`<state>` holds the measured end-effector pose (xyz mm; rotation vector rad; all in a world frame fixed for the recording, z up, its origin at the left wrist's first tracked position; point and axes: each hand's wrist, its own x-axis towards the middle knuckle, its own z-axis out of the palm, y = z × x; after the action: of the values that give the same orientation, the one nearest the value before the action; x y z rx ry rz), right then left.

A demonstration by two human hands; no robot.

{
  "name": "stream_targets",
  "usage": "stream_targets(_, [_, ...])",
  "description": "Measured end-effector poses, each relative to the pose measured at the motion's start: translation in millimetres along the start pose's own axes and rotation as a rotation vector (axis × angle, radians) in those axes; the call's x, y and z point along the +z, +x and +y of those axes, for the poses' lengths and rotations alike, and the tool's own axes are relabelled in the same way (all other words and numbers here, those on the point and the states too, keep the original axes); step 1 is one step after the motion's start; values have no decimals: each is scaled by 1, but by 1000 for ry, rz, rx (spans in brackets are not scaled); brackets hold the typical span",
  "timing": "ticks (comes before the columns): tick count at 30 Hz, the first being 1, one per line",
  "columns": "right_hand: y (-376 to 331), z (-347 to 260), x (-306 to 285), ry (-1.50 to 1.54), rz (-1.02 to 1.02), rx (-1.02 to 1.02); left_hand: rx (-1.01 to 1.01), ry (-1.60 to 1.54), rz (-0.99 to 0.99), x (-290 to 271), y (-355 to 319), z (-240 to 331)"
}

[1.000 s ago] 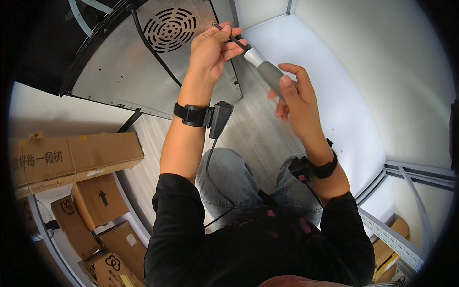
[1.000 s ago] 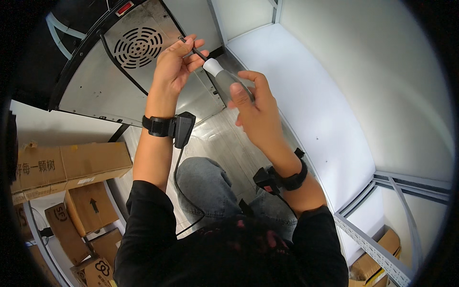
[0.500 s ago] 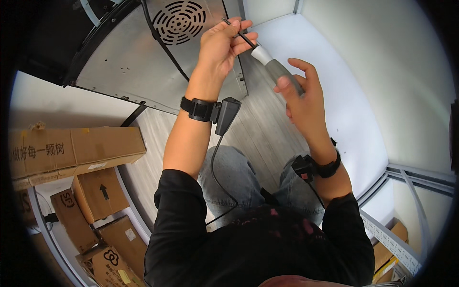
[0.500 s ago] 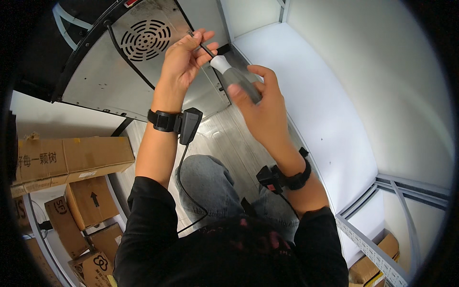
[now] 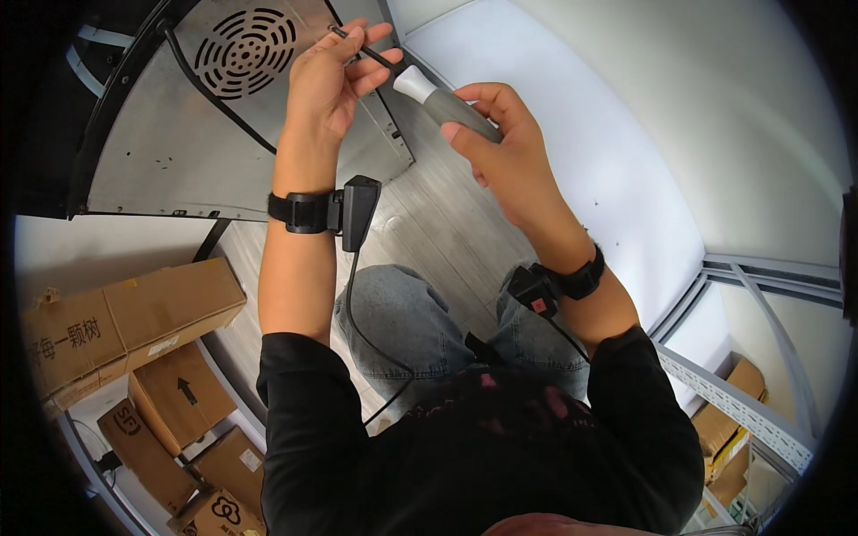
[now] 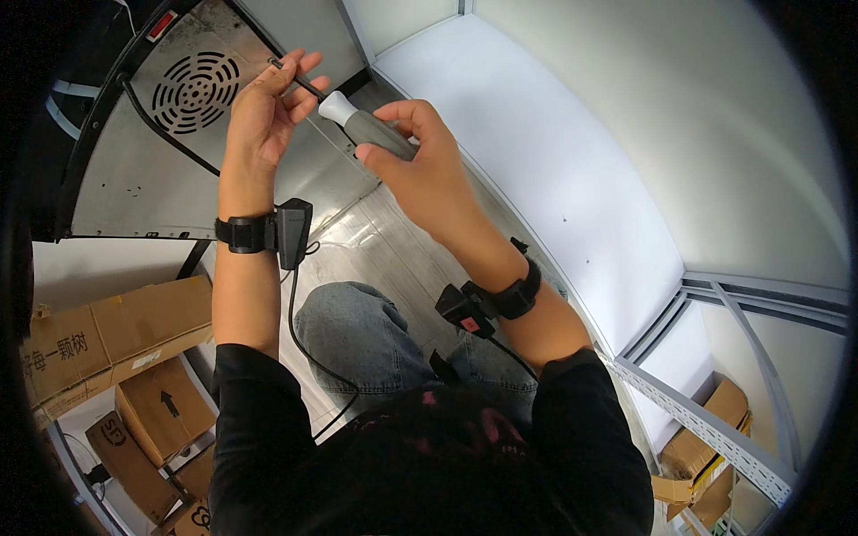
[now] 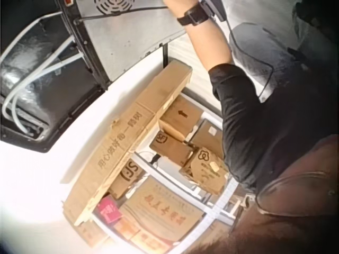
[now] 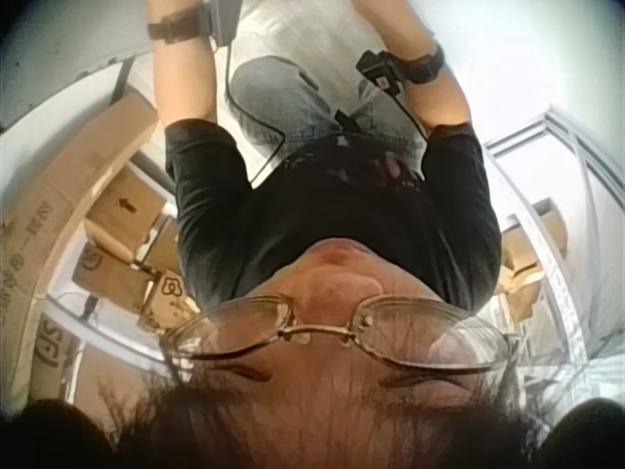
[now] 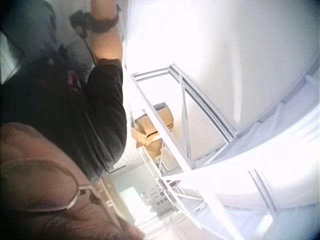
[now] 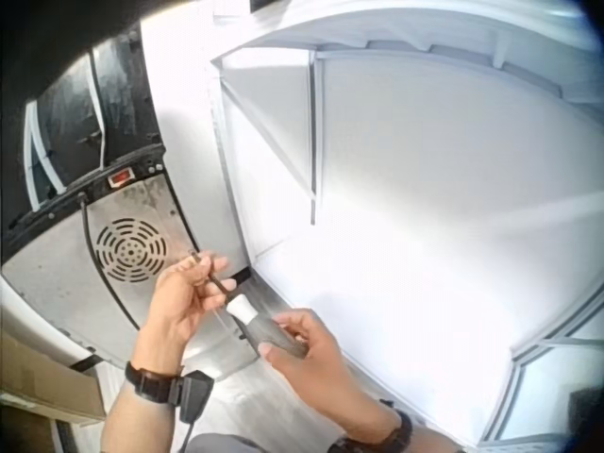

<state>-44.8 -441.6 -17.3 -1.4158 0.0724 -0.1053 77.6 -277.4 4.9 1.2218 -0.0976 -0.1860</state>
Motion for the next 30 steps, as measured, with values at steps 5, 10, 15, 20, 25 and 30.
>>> stream_targets(5, [-1,5,-1,-528,106,-415,-7,-45,-4,-1,1,4])
stream_targets(10, [-7,-10,4,-137,99,-101,2,-65,-5,0,2,2])
stream_targets(15, [-3,-12,3,-215,8,43,2,-85,-29,-5,0,1])
stream_targets(20, [-9,-5,8,-562,169,-429,-18,-143,-41,-4,-2,2])
stream_targets(25, [-5,0,5,-611,190,-466,-14,-138,-13,-3,-7,3])
stream_targets(30, [-4,-7,5,-264,24,-85,6,-101,-21,-5,-7,0])
